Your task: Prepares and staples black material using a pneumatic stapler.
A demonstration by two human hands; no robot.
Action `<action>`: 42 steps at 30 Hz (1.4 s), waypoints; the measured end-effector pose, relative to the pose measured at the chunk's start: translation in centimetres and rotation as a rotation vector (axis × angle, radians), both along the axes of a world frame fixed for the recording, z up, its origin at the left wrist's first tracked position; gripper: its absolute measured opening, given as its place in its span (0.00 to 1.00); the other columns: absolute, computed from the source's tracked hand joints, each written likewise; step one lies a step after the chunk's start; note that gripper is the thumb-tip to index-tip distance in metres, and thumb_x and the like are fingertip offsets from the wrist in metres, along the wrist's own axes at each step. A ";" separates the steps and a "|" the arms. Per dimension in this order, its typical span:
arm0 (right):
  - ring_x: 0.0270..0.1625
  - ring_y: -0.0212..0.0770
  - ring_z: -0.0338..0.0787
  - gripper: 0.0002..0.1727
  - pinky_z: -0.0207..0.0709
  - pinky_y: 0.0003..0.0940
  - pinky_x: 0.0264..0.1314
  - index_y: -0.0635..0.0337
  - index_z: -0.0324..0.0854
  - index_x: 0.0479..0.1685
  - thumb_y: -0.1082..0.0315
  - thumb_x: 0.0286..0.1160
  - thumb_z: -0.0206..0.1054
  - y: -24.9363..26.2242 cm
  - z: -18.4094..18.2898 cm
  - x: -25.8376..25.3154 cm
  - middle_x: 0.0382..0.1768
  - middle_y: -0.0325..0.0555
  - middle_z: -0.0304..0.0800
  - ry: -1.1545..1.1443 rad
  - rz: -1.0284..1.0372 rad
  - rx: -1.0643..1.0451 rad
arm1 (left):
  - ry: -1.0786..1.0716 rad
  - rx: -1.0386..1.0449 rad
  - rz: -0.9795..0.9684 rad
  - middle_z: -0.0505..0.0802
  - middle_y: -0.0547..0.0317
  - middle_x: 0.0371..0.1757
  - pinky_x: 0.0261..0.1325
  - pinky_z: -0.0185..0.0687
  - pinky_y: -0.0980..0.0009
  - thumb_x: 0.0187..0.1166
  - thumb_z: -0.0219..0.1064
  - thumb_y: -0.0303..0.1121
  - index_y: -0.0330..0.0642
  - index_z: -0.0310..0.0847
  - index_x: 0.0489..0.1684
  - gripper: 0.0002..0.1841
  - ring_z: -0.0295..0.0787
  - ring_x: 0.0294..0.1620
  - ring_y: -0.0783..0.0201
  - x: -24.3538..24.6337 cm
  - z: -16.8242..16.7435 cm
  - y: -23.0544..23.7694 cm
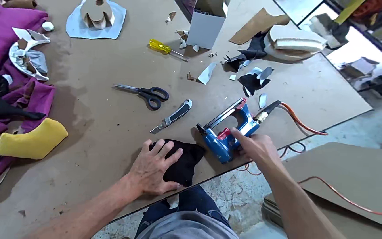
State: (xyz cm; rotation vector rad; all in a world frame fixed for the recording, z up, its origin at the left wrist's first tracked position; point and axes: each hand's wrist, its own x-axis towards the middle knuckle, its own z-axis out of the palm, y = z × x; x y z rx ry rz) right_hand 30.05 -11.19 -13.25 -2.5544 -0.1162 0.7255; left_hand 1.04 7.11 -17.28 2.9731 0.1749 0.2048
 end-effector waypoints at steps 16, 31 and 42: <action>0.36 0.41 0.95 0.09 0.92 0.38 0.36 0.58 0.82 0.52 0.64 0.80 0.66 4.0 2.3 -7.3 0.38 0.49 0.93 0.399 -0.547 1.035 | -0.187 -0.113 0.155 0.79 0.54 0.84 0.84 0.57 0.33 0.63 0.51 0.84 0.60 0.75 0.82 0.50 0.64 0.89 0.46 -0.5 -2.0 -1.8; 0.53 0.42 0.98 0.20 0.95 0.41 0.59 0.67 0.73 0.57 0.78 0.65 0.73 1.0 5.8 -13.5 0.52 0.44 0.96 -0.253 0.392 0.712 | -0.037 -0.310 0.111 0.67 0.74 0.91 0.79 0.57 0.38 0.61 0.63 0.77 0.81 0.72 0.81 0.41 0.56 0.92 0.54 -1.2 -1.0 -0.3; 0.52 0.42 0.98 0.24 0.95 0.39 0.56 0.74 0.72 0.55 0.69 0.65 0.77 2.4 4.8 -14.6 0.48 0.52 0.96 -0.397 0.549 0.499 | -0.110 -0.321 0.087 0.69 0.74 0.91 0.80 0.55 0.40 0.60 0.62 0.77 0.78 0.76 0.78 0.40 0.54 0.93 0.53 -1.4 -1.9 -0.1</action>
